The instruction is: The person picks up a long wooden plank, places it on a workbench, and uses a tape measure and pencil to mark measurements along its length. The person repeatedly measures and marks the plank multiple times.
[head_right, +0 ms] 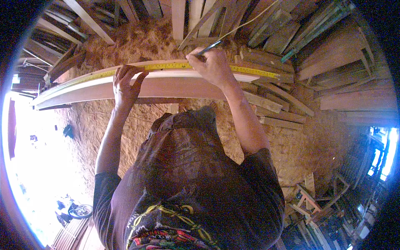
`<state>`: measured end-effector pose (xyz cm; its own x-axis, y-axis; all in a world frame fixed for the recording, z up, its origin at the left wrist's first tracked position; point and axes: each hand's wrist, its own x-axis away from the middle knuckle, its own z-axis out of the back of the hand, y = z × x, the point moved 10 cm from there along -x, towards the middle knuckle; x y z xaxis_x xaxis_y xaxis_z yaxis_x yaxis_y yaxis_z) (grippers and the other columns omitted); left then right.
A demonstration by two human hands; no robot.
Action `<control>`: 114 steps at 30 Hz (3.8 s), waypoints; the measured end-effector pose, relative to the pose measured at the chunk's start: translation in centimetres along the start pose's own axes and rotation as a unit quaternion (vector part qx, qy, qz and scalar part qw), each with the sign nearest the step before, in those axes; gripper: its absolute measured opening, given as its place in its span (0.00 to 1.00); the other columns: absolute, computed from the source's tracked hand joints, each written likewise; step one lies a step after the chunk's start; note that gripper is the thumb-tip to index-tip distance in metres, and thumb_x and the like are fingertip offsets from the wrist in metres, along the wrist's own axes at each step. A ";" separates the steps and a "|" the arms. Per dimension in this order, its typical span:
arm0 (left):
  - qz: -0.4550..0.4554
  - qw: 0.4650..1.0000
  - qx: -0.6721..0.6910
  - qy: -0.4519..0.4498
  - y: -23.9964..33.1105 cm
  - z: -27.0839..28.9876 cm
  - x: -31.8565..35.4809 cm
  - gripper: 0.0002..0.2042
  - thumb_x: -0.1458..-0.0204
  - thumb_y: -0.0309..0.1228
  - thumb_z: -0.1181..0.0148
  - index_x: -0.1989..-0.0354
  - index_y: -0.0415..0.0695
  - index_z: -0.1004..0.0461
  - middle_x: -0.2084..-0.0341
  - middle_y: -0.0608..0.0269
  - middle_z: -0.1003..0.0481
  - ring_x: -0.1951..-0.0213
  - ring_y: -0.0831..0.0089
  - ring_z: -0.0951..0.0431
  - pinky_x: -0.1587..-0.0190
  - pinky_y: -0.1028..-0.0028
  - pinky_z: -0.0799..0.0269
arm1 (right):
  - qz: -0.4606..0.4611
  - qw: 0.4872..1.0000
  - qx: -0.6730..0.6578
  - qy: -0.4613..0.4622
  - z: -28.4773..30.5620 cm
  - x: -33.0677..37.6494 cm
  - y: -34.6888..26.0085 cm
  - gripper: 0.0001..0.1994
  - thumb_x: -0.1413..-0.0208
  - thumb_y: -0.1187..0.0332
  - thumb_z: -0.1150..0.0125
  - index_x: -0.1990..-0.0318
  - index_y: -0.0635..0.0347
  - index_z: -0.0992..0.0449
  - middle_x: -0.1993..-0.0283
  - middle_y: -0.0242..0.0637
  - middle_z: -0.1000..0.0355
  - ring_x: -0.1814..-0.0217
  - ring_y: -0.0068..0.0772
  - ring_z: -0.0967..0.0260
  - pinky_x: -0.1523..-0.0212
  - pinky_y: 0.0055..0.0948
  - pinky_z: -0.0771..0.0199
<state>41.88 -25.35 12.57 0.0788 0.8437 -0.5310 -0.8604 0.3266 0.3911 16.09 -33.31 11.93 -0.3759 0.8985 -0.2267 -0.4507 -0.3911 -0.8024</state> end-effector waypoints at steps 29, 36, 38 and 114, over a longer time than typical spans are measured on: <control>-0.003 1.000 0.000 0.001 -0.1 0.0 -0.1 0.08 0.49 0.33 0.25 0.63 0.47 0.15 0.63 0.61 0.20 0.57 0.58 0.21 0.50 0.59 0.27 | -0.044 0.999 -0.015 -0.016 0.0 -0.1 0.4 0.11 0.36 0.61 0.33 0.62 0.61 0.14 0.75 0.35 0.20 0.73 0.27 0.23 0.69 0.31 0.24; -0.012 1.000 0.000 0.012 0.4 0.3 -0.2 0.09 0.50 0.33 0.25 0.62 0.48 0.16 0.63 0.62 0.20 0.57 0.58 0.21 0.51 0.58 0.27 | -0.095 0.987 -0.125 0.026 0.3 0.4 1.4 0.10 0.34 0.65 0.32 0.63 0.64 0.16 0.77 0.28 0.25 0.74 0.16 0.28 0.72 0.22 0.28; -0.017 1.000 -0.003 0.015 0.6 0.5 -0.2 0.09 0.50 0.32 0.25 0.62 0.48 0.16 0.63 0.62 0.20 0.57 0.58 0.21 0.51 0.58 0.27 | -0.077 0.992 -0.092 0.023 0.3 0.5 1.1 0.10 0.34 0.66 0.32 0.63 0.64 0.16 0.77 0.28 0.25 0.74 0.16 0.28 0.72 0.23 0.29; 0.003 1.000 -0.006 -0.005 0.2 0.2 -0.1 0.09 0.48 0.34 0.25 0.61 0.47 0.15 0.63 0.63 0.20 0.58 0.58 0.22 0.51 0.59 0.28 | -0.014 1.000 -0.006 0.016 0.2 0.2 0.0 0.10 0.38 0.63 0.31 0.61 0.62 0.14 0.73 0.38 0.20 0.71 0.31 0.22 0.67 0.32 0.25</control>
<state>41.77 -25.31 12.88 0.0779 0.8499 -0.5211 -0.8665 0.3163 0.3862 15.85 -33.20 11.99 -0.3361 0.9155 -0.2213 -0.4514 -0.3628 -0.8152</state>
